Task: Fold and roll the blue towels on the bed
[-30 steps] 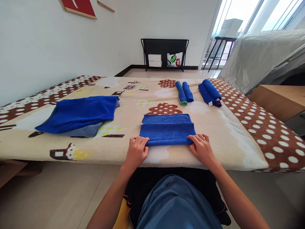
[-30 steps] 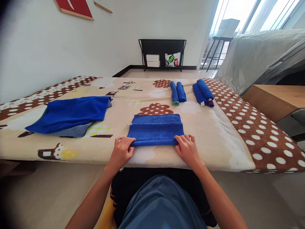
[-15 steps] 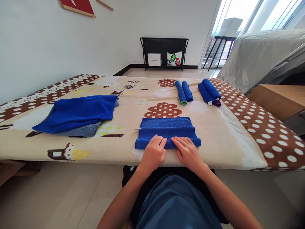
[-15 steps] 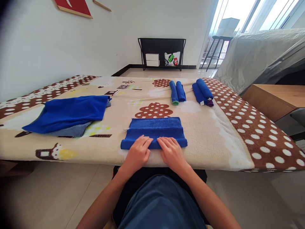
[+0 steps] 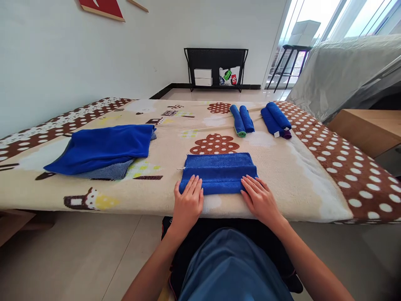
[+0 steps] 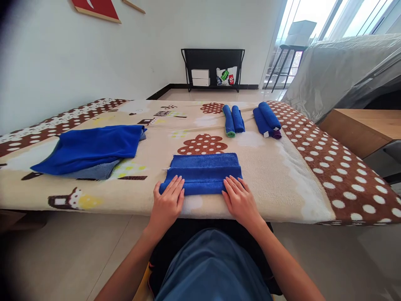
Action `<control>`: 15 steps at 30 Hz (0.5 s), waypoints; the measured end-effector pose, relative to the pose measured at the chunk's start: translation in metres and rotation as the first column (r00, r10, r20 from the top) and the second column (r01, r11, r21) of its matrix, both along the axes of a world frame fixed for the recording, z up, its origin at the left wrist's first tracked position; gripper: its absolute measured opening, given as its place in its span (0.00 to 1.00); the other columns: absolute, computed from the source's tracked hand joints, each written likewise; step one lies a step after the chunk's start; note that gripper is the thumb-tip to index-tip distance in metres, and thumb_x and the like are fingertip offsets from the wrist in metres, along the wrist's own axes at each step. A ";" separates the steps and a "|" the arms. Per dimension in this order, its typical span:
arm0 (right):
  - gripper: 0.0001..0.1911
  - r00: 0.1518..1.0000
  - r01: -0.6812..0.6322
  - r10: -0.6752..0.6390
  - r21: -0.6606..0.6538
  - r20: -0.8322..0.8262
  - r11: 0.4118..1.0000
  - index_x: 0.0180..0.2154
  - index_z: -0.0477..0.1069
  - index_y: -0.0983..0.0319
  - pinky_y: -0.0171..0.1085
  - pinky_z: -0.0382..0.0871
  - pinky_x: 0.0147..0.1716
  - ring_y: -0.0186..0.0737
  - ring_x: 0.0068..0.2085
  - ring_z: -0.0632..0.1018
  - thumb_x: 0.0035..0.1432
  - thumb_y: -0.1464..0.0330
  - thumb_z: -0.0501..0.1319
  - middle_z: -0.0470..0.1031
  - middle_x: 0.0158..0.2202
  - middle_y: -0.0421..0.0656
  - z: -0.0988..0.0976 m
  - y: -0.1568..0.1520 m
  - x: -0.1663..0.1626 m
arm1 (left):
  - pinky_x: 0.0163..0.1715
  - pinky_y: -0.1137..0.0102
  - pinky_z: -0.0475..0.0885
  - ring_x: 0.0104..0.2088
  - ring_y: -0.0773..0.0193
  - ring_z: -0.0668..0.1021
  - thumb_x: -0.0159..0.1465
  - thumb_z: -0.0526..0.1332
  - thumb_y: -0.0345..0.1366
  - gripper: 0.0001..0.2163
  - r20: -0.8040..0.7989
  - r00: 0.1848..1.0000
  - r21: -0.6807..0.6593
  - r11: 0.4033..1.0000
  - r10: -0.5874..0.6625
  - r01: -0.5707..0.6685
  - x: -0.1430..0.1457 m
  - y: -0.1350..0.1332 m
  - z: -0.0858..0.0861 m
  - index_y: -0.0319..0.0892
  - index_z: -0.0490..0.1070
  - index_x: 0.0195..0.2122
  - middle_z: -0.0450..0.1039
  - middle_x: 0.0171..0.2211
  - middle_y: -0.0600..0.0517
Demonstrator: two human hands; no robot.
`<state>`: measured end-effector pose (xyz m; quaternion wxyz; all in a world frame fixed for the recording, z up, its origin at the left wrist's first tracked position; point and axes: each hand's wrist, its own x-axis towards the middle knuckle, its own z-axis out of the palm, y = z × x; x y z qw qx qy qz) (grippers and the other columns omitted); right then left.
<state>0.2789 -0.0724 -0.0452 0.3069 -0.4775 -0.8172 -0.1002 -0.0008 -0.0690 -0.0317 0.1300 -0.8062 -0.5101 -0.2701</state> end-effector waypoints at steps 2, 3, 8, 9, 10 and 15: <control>0.19 0.997 -0.072 0.072 0.002 -0.017 0.997 0.59 0.70 0.63 0.48 0.66 0.61 0.45 0.61 0.73 0.70 0.69 0.54 0.74 0.59 0.47 0.006 -0.001 -0.014 | 0.65 0.51 0.61 0.61 0.54 0.74 0.71 0.51 0.29 0.19 -0.005 0.987 -0.008 0.987 -0.158 0.158 0.012 0.002 0.004 0.40 0.69 0.61 0.73 0.60 0.43; 0.18 0.993 -0.113 0.113 -0.001 -0.020 0.994 0.57 0.72 0.63 0.47 0.68 0.59 0.45 0.59 0.74 0.70 0.69 0.54 0.74 0.58 0.47 0.009 0.000 -0.023 | 0.63 0.54 0.65 0.61 0.55 0.74 0.70 0.51 0.28 0.19 -0.003 0.972 -0.026 0.971 -0.237 0.237 0.020 0.003 0.005 0.40 0.70 0.60 0.73 0.60 0.44; 0.17 0.993 -0.122 0.121 -0.074 -0.007 0.990 0.53 0.74 0.63 0.46 0.69 0.53 0.44 0.51 0.77 0.71 0.63 0.54 0.78 0.52 0.49 0.017 0.009 -0.050 | 0.53 0.58 0.72 0.51 0.56 0.80 0.72 0.52 0.33 0.15 0.092 0.969 -0.122 0.963 -0.229 0.240 0.045 0.015 0.008 0.38 0.74 0.54 0.79 0.51 0.45; 0.18 0.995 -0.102 0.103 -0.098 0.002 0.990 0.54 0.73 0.63 0.46 0.68 0.53 0.44 0.52 0.77 0.72 0.62 0.53 0.78 0.52 0.48 0.016 0.011 -0.048 | 0.54 0.58 0.72 0.51 0.56 0.79 0.72 0.52 0.34 0.15 0.103 0.974 -0.144 0.966 -0.201 0.214 0.044 0.016 0.007 0.39 0.74 0.54 0.79 0.51 0.46; 0.19 0.996 -0.085 0.087 -0.119 0.012 0.989 0.55 0.72 0.62 0.46 0.68 0.54 0.43 0.53 0.77 0.72 0.61 0.53 0.77 0.53 0.48 0.015 0.012 -0.043 | 0.55 0.58 0.71 0.53 0.56 0.79 0.73 0.52 0.35 0.15 0.106 0.978 -0.162 0.968 -0.178 0.194 0.040 0.016 0.006 0.40 0.74 0.54 0.79 0.52 0.46; 0.21 0.996 0.087 -0.084 -0.120 0.029 0.989 0.58 0.71 0.62 0.46 0.62 0.60 0.43 0.58 0.74 0.72 0.58 0.52 0.75 0.58 0.47 0.004 0.013 0.005 | 0.62 0.53 0.63 0.60 0.52 0.74 0.73 0.51 0.40 0.17 0.076 0.995 -0.137 0.989 0.059 -0.048 -0.012 0.013 -0.003 0.43 0.73 0.57 0.75 0.58 0.45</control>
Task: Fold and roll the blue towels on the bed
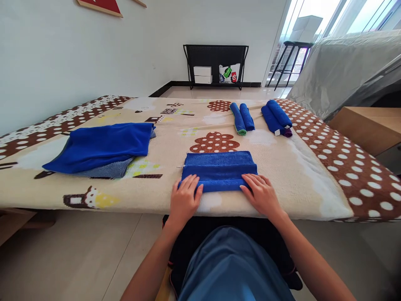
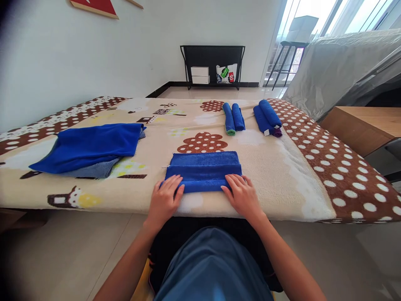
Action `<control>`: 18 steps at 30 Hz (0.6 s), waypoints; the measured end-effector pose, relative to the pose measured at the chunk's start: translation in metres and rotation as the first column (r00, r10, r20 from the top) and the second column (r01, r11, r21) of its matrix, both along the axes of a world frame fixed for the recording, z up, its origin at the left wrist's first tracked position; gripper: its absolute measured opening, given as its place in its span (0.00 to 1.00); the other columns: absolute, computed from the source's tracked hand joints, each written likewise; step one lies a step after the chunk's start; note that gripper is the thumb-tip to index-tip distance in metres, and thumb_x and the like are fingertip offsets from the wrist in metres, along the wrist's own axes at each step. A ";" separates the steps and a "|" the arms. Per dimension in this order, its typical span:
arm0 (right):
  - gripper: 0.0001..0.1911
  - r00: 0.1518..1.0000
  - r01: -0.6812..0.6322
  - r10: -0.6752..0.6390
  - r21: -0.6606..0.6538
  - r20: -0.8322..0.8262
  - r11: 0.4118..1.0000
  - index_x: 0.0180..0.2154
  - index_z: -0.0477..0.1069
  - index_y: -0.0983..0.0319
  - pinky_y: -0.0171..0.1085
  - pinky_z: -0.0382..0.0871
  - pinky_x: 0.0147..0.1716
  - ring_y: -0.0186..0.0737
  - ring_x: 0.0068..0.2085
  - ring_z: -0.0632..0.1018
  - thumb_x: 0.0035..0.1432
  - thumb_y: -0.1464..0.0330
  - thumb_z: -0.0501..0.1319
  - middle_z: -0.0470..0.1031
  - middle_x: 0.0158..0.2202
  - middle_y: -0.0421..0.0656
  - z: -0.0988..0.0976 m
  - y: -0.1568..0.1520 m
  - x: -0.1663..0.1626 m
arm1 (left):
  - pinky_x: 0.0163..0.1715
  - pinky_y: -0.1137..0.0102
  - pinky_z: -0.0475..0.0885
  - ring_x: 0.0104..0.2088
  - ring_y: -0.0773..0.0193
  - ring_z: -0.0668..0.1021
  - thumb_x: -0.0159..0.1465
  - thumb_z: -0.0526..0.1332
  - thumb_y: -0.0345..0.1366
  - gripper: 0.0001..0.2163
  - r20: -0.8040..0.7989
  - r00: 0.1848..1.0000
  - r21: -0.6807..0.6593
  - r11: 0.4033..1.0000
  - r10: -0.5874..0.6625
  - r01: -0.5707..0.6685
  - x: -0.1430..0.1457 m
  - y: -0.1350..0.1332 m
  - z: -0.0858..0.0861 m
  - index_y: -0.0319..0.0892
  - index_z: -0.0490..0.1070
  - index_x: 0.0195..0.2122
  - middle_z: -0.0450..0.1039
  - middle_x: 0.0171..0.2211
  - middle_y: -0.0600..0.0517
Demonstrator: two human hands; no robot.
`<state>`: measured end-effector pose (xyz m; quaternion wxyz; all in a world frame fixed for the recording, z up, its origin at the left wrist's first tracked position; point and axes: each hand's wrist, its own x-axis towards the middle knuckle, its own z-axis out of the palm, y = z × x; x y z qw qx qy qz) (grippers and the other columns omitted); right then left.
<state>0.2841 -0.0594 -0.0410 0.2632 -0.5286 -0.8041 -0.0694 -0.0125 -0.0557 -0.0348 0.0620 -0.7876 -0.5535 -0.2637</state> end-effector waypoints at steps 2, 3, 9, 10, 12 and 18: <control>0.21 0.996 0.089 -0.089 0.012 0.011 0.996 0.56 0.72 0.63 0.48 0.59 0.62 0.46 0.59 0.74 0.72 0.57 0.52 0.75 0.57 0.48 -0.003 0.000 0.016 | 0.63 0.49 0.60 0.60 0.49 0.74 0.73 0.51 0.41 0.17 -0.012 0.994 0.016 0.994 0.110 -0.109 -0.017 -0.001 -0.001 0.43 0.73 0.56 0.74 0.58 0.44; 0.21 0.992 0.122 -0.123 0.018 0.019 0.992 0.55 0.73 0.63 0.50 0.57 0.63 0.47 0.59 0.74 0.72 0.58 0.52 0.75 0.57 0.48 -0.003 0.000 0.019 | 0.65 0.47 0.57 0.60 0.48 0.74 0.73 0.51 0.40 0.17 -0.016 0.989 0.025 0.988 0.150 -0.150 -0.021 -0.002 0.000 0.43 0.74 0.56 0.74 0.58 0.43; 0.19 0.999 0.045 -0.046 0.030 0.027 0.999 0.54 0.74 0.62 0.48 0.57 0.62 0.45 0.61 0.72 0.73 0.64 0.49 0.75 0.57 0.47 0.008 0.002 -0.029 | 0.65 0.50 0.60 0.62 0.53 0.73 0.72 0.51 0.35 0.17 -0.037 0.997 -0.027 0.998 -0.065 0.064 0.030 0.002 0.014 0.42 0.74 0.56 0.74 0.59 0.45; 0.20 0.999 -0.006 0.006 0.007 0.035 1.000 0.56 0.73 0.62 0.47 0.59 0.61 0.44 0.61 0.73 0.73 0.64 0.48 0.74 0.58 0.47 0.010 0.003 -0.041 | 0.63 0.53 0.63 0.62 0.54 0.73 0.72 0.51 0.35 0.17 -0.055 0.987 -0.076 0.986 -0.153 0.149 0.043 0.003 0.016 0.41 0.73 0.58 0.73 0.60 0.44; 0.21 0.998 -0.043 0.045 -0.040 0.044 0.998 0.57 0.72 0.61 0.47 0.61 0.59 0.42 0.60 0.73 0.74 0.64 0.47 0.74 0.59 0.46 0.012 0.008 -0.059 | 0.59 0.56 0.67 0.63 0.55 0.73 0.72 0.51 0.37 0.19 -0.088 0.963 -0.170 0.956 -0.256 0.239 0.062 0.008 0.020 0.39 0.70 0.61 0.70 0.62 0.43; 0.22 0.987 0.160 -0.160 -0.099 0.009 0.982 0.56 0.73 0.61 0.48 0.62 0.59 0.45 0.62 0.73 0.74 0.60 0.46 0.73 0.59 0.47 0.009 0.024 -0.036 | 0.61 0.50 0.65 0.66 0.52 0.69 0.74 0.48 0.47 0.22 -0.103 0.993 -0.218 0.976 -0.052 0.029 0.030 0.022 0.019 0.45 0.70 0.62 0.67 0.65 0.47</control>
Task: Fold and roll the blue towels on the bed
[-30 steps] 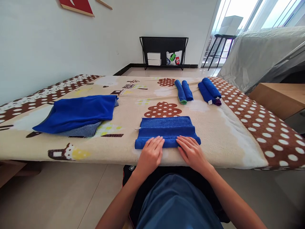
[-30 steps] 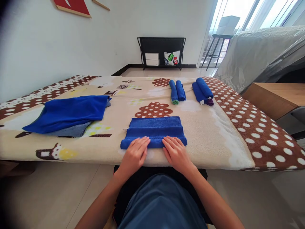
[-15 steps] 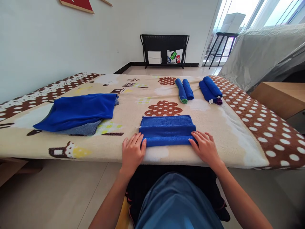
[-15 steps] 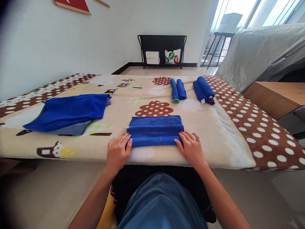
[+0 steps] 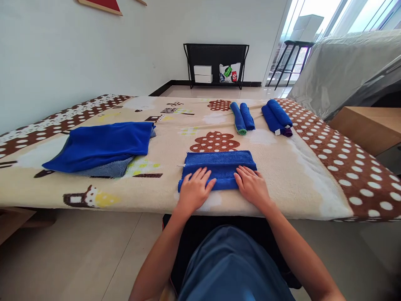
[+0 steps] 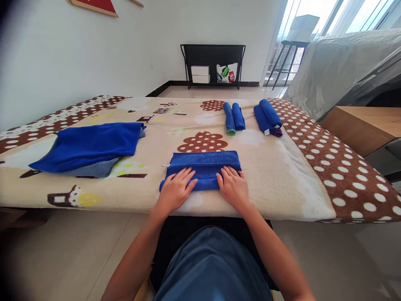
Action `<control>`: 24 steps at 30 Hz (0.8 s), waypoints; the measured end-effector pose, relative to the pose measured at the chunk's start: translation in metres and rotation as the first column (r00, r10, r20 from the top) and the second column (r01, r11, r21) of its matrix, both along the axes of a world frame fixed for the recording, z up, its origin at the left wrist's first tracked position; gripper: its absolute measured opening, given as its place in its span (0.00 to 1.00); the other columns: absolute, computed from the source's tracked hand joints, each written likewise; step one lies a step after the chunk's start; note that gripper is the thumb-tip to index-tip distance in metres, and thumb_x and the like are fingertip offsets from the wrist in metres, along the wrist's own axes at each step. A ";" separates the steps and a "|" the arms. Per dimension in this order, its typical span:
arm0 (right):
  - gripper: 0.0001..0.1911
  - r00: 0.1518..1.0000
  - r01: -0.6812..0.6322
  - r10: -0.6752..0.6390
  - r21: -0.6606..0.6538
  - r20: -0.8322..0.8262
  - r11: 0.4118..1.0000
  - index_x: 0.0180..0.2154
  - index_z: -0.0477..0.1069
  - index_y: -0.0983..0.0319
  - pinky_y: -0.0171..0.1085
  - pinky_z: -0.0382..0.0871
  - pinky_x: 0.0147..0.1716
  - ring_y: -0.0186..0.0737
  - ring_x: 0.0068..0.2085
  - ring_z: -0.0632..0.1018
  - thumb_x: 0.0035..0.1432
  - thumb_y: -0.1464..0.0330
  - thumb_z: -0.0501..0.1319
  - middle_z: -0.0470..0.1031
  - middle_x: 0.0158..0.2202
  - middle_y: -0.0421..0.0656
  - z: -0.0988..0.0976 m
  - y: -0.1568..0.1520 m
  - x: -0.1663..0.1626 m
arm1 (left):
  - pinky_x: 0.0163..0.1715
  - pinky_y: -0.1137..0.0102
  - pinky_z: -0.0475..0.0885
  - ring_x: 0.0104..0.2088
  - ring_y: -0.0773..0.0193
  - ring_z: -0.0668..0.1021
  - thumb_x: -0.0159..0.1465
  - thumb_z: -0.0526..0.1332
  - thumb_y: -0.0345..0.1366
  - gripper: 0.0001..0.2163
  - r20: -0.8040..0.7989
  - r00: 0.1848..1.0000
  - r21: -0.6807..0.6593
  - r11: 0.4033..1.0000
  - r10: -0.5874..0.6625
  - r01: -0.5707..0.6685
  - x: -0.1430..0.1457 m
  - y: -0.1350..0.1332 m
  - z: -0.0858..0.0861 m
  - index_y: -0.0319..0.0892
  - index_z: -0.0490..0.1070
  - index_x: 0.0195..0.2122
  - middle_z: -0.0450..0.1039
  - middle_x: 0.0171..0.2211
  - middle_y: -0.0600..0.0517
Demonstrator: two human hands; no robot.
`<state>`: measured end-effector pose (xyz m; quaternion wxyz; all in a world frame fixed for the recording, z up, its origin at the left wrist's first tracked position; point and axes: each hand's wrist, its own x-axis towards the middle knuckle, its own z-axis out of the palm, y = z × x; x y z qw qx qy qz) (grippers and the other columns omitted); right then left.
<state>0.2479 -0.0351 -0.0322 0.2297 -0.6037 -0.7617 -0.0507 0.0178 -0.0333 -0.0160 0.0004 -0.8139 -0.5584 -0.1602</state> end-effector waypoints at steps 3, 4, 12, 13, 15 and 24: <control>0.22 0.999 0.052 -0.052 -0.002 -0.007 0.999 0.57 0.72 0.60 0.48 0.62 0.59 0.45 0.62 0.72 0.74 0.61 0.47 0.73 0.59 0.46 -0.003 -0.001 0.026 | 0.62 0.49 0.64 0.65 0.51 0.69 0.74 0.48 0.46 0.22 0.025 0.989 0.035 0.988 0.148 -0.149 -0.031 -0.001 -0.003 0.43 0.70 0.61 0.68 0.64 0.45; 0.22 0.998 0.063 -0.063 0.006 -0.001 0.998 0.57 0.72 0.61 0.48 0.62 0.59 0.46 0.62 0.72 0.74 0.61 0.47 0.73 0.59 0.46 -0.004 -0.002 0.031 | 0.63 0.47 0.62 0.65 0.50 0.70 0.74 0.48 0.45 0.21 0.029 0.983 0.054 0.982 0.179 -0.181 -0.036 -0.002 -0.004 0.43 0.71 0.59 0.69 0.63 0.43; 0.22 0.994 -0.107 0.106 0.042 0.029 0.993 0.53 0.75 0.62 0.46 0.64 0.59 0.44 0.60 0.74 0.73 0.64 0.46 0.75 0.57 0.49 -0.001 -0.003 -0.016 | 0.61 0.53 0.66 0.60 0.55 0.75 0.73 0.48 0.35 0.19 0.028 0.996 0.072 0.994 -0.080 0.078 0.020 -0.002 -0.001 0.39 0.74 0.56 0.75 0.58 0.43; 0.22 0.988 -0.151 0.151 0.018 0.031 0.988 0.55 0.74 0.62 0.46 0.65 0.58 0.43 0.61 0.74 0.73 0.65 0.45 0.74 0.58 0.49 0.000 -0.001 -0.024 | 0.60 0.55 0.68 0.61 0.56 0.74 0.73 0.48 0.35 0.19 0.023 0.989 0.049 0.989 -0.144 0.142 0.029 0.001 -0.001 0.39 0.72 0.58 0.73 0.60 0.43; 0.22 0.983 -0.184 0.184 -0.025 0.026 0.983 0.56 0.73 0.62 0.46 0.66 0.58 0.42 0.62 0.73 0.73 0.66 0.45 0.73 0.59 0.48 0.001 0.004 -0.033 | 0.60 0.56 0.68 0.63 0.56 0.72 0.73 0.48 0.35 0.20 0.013 0.985 0.033 0.984 -0.174 0.174 0.039 0.006 -0.002 0.39 0.71 0.60 0.70 0.62 0.44; 0.21 0.988 -0.080 0.062 -0.130 -0.140 0.988 0.55 0.75 0.58 0.46 0.69 0.59 0.44 0.59 0.76 0.72 0.60 0.49 0.75 0.57 0.46 0.002 0.016 0.037 | 0.64 0.52 0.64 0.64 0.52 0.71 0.73 0.49 0.42 0.20 0.097 0.991 0.032 0.995 0.092 -0.096 -0.040 0.006 -0.006 0.43 0.73 0.59 0.70 0.62 0.46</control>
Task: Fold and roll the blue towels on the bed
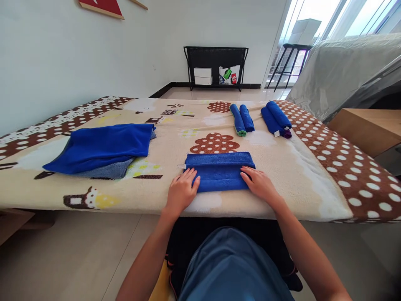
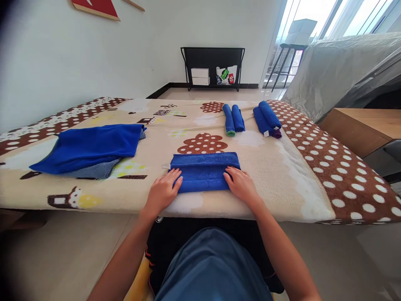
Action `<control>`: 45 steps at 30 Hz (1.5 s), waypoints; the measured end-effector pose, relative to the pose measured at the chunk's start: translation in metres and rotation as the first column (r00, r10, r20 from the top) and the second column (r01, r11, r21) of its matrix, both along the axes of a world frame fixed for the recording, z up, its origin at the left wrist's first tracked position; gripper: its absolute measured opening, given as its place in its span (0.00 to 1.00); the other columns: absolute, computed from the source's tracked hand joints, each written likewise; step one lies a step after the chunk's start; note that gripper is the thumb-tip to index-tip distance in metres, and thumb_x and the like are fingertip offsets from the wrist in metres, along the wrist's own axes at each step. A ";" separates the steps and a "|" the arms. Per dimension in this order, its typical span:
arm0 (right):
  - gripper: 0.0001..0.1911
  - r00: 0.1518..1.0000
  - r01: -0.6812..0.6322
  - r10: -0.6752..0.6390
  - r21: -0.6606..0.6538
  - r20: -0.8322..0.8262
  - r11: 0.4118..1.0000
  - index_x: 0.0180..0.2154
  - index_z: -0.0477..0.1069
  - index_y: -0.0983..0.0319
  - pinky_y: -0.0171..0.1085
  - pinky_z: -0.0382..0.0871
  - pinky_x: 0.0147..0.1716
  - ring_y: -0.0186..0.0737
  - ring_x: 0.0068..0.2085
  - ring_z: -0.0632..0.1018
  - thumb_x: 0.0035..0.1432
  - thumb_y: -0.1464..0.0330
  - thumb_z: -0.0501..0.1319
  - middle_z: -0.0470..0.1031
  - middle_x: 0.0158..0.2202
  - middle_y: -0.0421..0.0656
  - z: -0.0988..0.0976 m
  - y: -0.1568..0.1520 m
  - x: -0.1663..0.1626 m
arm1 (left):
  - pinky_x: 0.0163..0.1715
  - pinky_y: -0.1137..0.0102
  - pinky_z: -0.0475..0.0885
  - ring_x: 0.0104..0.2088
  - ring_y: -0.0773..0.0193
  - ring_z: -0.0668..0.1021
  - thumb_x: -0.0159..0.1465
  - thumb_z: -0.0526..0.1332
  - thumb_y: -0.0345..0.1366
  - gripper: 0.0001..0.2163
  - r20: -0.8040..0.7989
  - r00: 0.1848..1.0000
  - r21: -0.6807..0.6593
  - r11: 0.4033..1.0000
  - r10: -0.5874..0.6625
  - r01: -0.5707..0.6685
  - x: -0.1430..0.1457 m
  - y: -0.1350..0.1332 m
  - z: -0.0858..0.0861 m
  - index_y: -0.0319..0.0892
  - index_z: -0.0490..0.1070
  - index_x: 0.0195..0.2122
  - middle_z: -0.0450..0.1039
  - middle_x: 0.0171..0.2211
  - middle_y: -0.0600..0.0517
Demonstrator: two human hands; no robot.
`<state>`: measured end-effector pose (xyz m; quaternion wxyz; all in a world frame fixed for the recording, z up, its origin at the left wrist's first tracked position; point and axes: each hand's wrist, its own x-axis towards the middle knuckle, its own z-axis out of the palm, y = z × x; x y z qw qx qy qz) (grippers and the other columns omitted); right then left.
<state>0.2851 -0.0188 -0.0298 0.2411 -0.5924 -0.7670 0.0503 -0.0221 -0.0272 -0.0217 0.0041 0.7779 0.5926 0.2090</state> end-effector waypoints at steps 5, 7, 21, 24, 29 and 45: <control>0.19 0.976 0.073 -0.094 -0.113 -0.198 0.991 0.49 0.79 0.58 0.38 0.74 0.46 0.41 0.43 0.81 0.68 0.58 0.54 0.81 0.46 0.43 0.008 0.025 0.050 | 0.57 0.61 0.72 0.53 0.54 0.80 0.70 0.54 0.46 0.18 0.246 0.969 -0.018 1.000 0.017 -0.013 -0.045 0.017 0.017 0.43 0.79 0.50 0.80 0.51 0.49; 0.17 0.968 0.148 -0.164 -0.099 -0.190 0.984 0.49 0.78 0.61 0.38 0.72 0.47 0.40 0.44 0.80 0.66 0.62 0.56 0.80 0.49 0.45 0.012 0.047 0.056 | 0.52 0.64 0.74 0.48 0.56 0.81 0.69 0.54 0.46 0.18 0.300 0.950 0.021 0.996 0.080 -0.090 -0.052 0.040 0.025 0.43 0.79 0.46 0.82 0.46 0.49; 0.09 0.993 0.059 -0.074 -0.155 -0.093 0.986 0.40 0.78 0.65 0.34 0.65 0.39 0.34 0.35 0.75 0.58 0.69 0.63 0.80 0.37 0.43 -0.002 0.139 0.049 | 0.49 0.66 0.69 0.42 0.58 0.76 0.60 0.62 0.35 0.05 0.070 0.995 -0.134 0.988 -0.069 0.078 -0.042 0.146 0.021 0.42 0.76 0.32 0.77 0.37 0.47; 0.07 0.992 0.063 -0.077 -0.131 -0.100 0.989 0.38 0.77 0.64 0.34 0.65 0.39 0.33 0.34 0.74 0.58 0.69 0.63 0.79 0.37 0.42 -0.004 0.142 0.051 | 0.46 0.67 0.70 0.40 0.59 0.76 0.61 0.61 0.35 0.05 0.074 0.994 -0.124 0.988 -0.081 0.090 -0.045 0.149 0.020 0.41 0.75 0.32 0.78 0.36 0.48; 0.08 0.986 0.123 -0.131 -0.083 -0.107 0.989 0.39 0.75 0.63 0.35 0.66 0.39 0.35 0.34 0.74 0.58 0.67 0.62 0.79 0.37 0.42 -0.003 0.149 0.049 | 0.42 0.66 0.70 0.38 0.58 0.77 0.64 0.60 0.36 0.06 0.084 0.996 -0.098 0.995 -0.028 0.037 -0.046 0.163 0.017 0.41 0.74 0.35 0.77 0.37 0.47; 0.27 0.953 -0.279 0.288 -0.093 0.099 0.956 0.64 0.65 0.53 0.40 0.60 0.65 0.42 0.65 0.68 0.67 0.55 0.56 0.67 0.64 0.42 0.021 0.116 -0.012 | 0.67 0.65 0.56 0.69 0.58 0.62 0.68 0.57 0.51 0.29 -0.034 0.890 -0.287 0.857 -0.455 0.428 0.020 0.137 0.020 0.48 0.59 0.68 0.58 0.70 0.50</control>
